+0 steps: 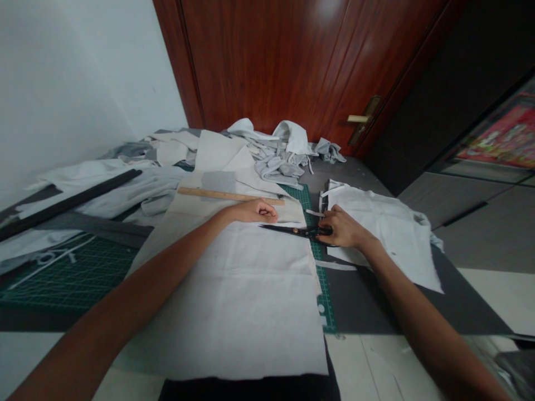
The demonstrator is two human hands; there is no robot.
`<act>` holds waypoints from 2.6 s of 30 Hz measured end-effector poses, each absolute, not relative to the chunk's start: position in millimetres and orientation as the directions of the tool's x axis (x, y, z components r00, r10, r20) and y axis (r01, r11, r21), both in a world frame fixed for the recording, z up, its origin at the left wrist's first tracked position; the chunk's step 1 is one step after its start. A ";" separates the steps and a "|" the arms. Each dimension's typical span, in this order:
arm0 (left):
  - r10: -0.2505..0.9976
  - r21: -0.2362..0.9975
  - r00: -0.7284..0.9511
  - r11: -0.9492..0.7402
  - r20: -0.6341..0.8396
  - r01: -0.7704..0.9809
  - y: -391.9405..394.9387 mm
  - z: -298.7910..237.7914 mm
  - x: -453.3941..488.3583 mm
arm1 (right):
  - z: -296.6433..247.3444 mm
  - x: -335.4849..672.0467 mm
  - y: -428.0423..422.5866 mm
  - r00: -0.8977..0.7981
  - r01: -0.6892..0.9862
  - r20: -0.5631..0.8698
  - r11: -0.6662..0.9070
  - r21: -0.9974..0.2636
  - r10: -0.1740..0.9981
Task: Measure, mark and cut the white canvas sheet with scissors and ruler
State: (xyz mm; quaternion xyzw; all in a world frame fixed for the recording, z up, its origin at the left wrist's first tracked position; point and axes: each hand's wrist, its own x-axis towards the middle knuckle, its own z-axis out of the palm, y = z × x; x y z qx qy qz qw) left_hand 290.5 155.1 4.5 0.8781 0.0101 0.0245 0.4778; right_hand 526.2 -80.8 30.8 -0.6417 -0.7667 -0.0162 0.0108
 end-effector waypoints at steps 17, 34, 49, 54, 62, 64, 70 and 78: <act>0.031 0.843 0.999 -0.538 0.027 -0.006 155.1 6.5 291.0 | 28.4 510.1 -67.7 -0.180 0.983 0.090 0.176 0.044 0.980; 0.014 0.834 0.999 -0.550 0.048 -0.033 154.4 7.1 290.3 | 32.4 513.0 -69.3 -0.242 0.970 0.087 0.237 0.061 0.966; 0.018 0.836 0.999 -0.549 0.036 -0.020 153.7 8.6 289.9 | 27.3 517.5 -68.6 -0.266 0.959 0.116 0.251 0.132 0.957; 0.037 0.831 0.999 -0.556 0.012 0.010 152.2 9.8 289.0 | 27.5 517.4 -68.4 -0.266 0.959 0.100 0.253 0.129 0.959; 0.032 0.837 0.999 -0.546 0.008 0.010 153.5 8.7 289.6 | 26.2 516.8 -69.0 -0.263 0.959 0.128 0.244 0.143 0.956; 0.033 0.838 0.999 -0.545 -0.005 0.022 154.5 6.9 290.1 | 25.7 516.5 -69.2 -0.266 0.956 0.140 0.242 0.167 0.954; 0.049 0.837 0.999 -0.547 0.009 0.019 156.0 3.5 291.3 | 25.9 516.4 -69.5 -0.286 0.947 0.148 0.255 0.195 0.947; 0.044 0.841 0.999 -0.540 -0.008 0.031 154.9 5.4 290.1 | 25.8 516.6 -68.9 -0.282 0.948 0.138 0.254 0.189 0.949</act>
